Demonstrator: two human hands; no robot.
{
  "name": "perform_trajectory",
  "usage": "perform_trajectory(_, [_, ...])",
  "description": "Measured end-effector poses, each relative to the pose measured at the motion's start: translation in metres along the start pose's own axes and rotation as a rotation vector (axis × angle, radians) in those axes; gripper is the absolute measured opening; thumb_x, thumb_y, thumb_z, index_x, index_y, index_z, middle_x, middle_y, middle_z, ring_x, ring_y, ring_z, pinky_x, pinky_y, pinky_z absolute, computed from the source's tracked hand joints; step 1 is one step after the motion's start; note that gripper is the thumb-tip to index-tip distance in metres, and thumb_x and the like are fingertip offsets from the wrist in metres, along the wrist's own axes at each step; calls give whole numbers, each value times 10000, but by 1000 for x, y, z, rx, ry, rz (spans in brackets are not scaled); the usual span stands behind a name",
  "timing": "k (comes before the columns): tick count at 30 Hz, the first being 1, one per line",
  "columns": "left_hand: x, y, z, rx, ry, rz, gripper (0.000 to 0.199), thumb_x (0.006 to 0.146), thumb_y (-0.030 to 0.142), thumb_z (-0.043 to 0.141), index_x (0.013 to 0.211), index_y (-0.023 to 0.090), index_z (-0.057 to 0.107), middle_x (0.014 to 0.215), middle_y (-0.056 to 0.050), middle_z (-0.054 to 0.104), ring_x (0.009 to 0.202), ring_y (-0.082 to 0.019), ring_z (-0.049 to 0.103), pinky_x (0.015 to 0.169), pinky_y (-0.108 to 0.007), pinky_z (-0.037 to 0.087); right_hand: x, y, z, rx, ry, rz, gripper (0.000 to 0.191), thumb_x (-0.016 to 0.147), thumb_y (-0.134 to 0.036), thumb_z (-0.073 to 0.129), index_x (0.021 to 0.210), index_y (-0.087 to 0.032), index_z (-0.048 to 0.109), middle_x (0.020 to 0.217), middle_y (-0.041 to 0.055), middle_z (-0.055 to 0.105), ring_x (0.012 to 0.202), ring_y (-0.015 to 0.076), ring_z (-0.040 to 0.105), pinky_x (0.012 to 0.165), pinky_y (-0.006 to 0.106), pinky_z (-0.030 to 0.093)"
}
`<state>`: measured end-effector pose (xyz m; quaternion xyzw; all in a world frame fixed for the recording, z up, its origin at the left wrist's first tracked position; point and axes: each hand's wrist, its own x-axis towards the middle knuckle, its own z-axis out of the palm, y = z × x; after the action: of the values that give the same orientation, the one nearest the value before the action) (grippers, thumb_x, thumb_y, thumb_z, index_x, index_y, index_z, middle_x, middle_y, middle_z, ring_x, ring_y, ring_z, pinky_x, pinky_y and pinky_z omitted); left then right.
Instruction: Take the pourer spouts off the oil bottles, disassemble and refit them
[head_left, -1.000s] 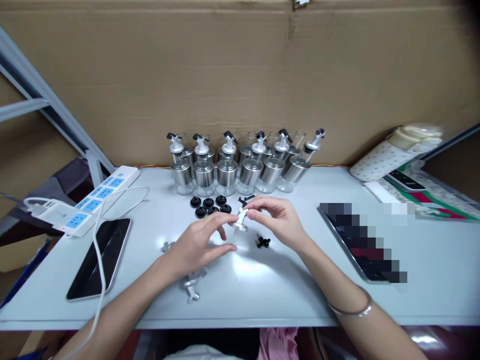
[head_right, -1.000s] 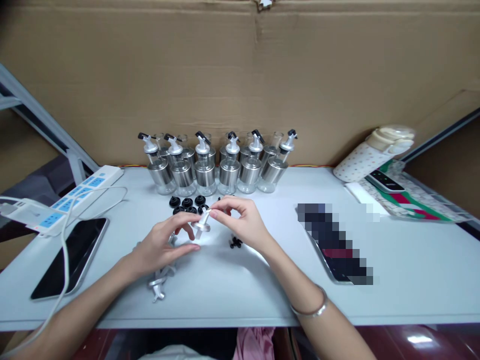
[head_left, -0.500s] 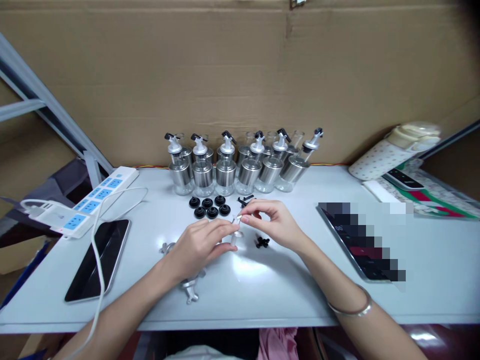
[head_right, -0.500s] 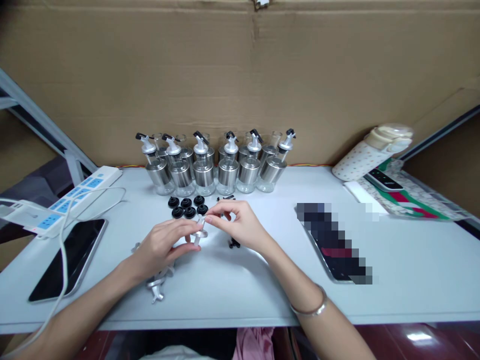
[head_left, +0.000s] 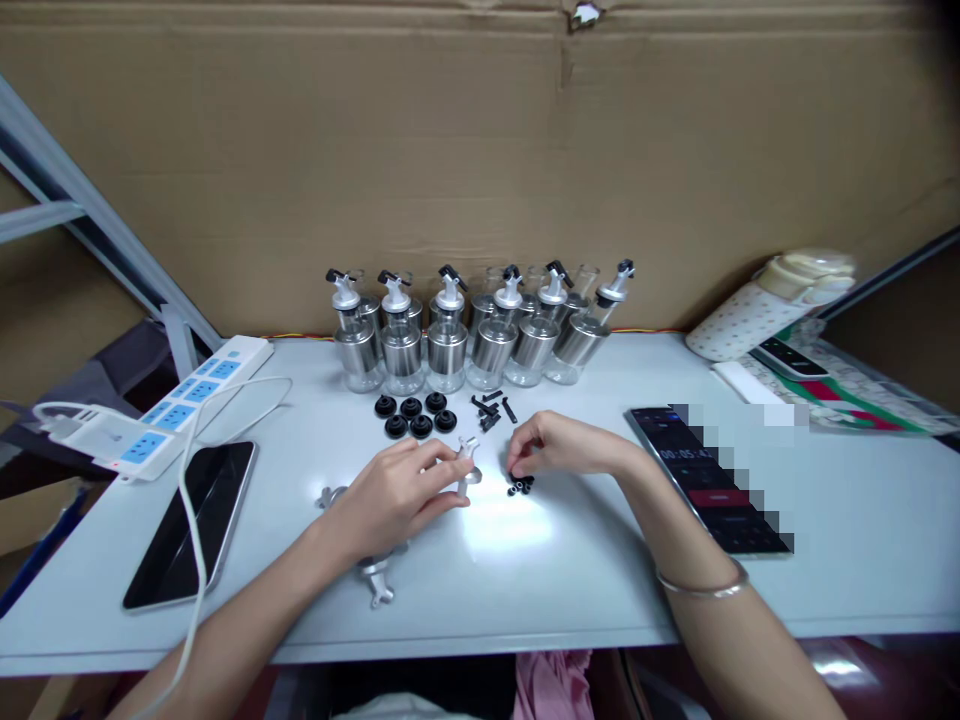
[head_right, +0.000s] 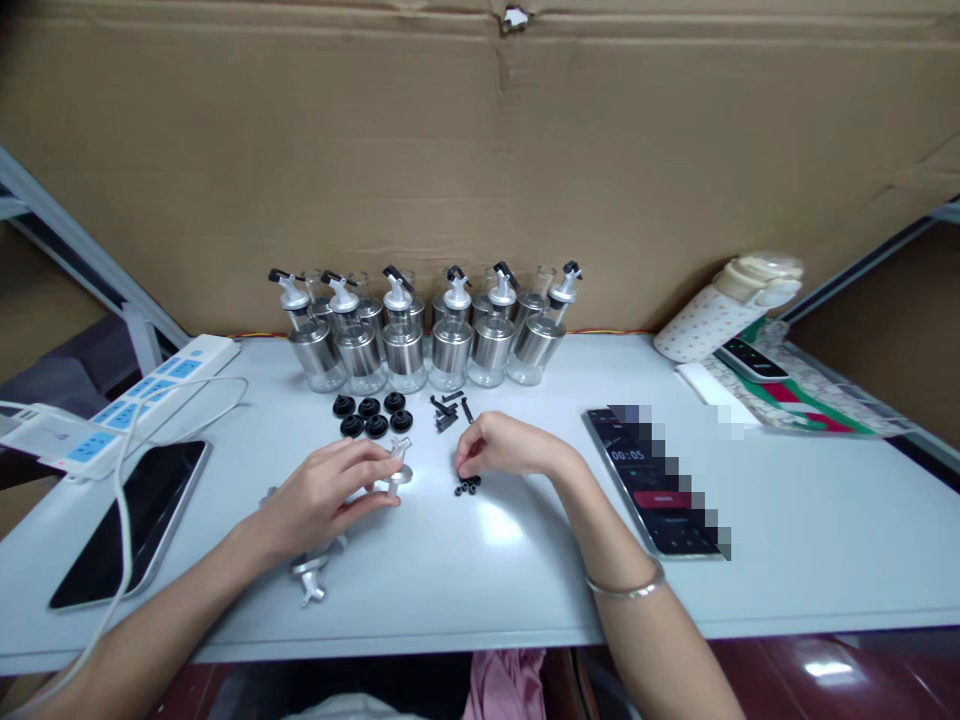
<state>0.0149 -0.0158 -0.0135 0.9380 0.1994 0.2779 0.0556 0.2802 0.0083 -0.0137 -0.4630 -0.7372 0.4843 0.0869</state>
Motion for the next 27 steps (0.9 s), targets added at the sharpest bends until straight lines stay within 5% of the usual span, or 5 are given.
perform_trajectory(10, [0, 0, 2, -5, -4, -3, 220, 964, 282, 446, 1114, 152, 540, 923, -85, 654, 756, -168, 637, 653, -291, 506, 5, -2, 5, -105, 194, -51, 198, 795, -207, 554, 831, -165, 744, 716, 24, 714, 622, 129, 575, 598, 249, 449])
perform_trajectory(17, [-1, 1, 2, 5, -15, 0, 223, 961, 280, 455, 1132, 154, 522, 953, -91, 665, 799, -181, 658, 681, -299, 517, 6, 1, 5, -95, 196, -20, 145, 719, -138, 617, 821, -154, 719, 676, 10, 679, 599, 118, 571, 586, 241, 454])
perform_trajectory(20, [0, 3, 1, -14, -11, -5, 224, 963, 292, 454, 1120, 145, 515, 973, -93, 685, 773, -170, 667, 688, -301, 517, 5, -5, 6, 62, 282, -76, 54, 730, -181, 635, 765, -160, 671, 712, 16, 686, 626, 122, 597, 621, 259, 479])
perform_trajectory(27, [1, 5, 2, -41, 29, 14, 218, 963, 278, 462, 1124, 136, 504, 992, -93, 714, 694, -143, 677, 691, -297, 515, -1, -27, 8, 483, 269, -211, 149, 722, -242, 717, 840, -152, 711, 697, -1, 685, 583, 84, 581, 591, 234, 474])
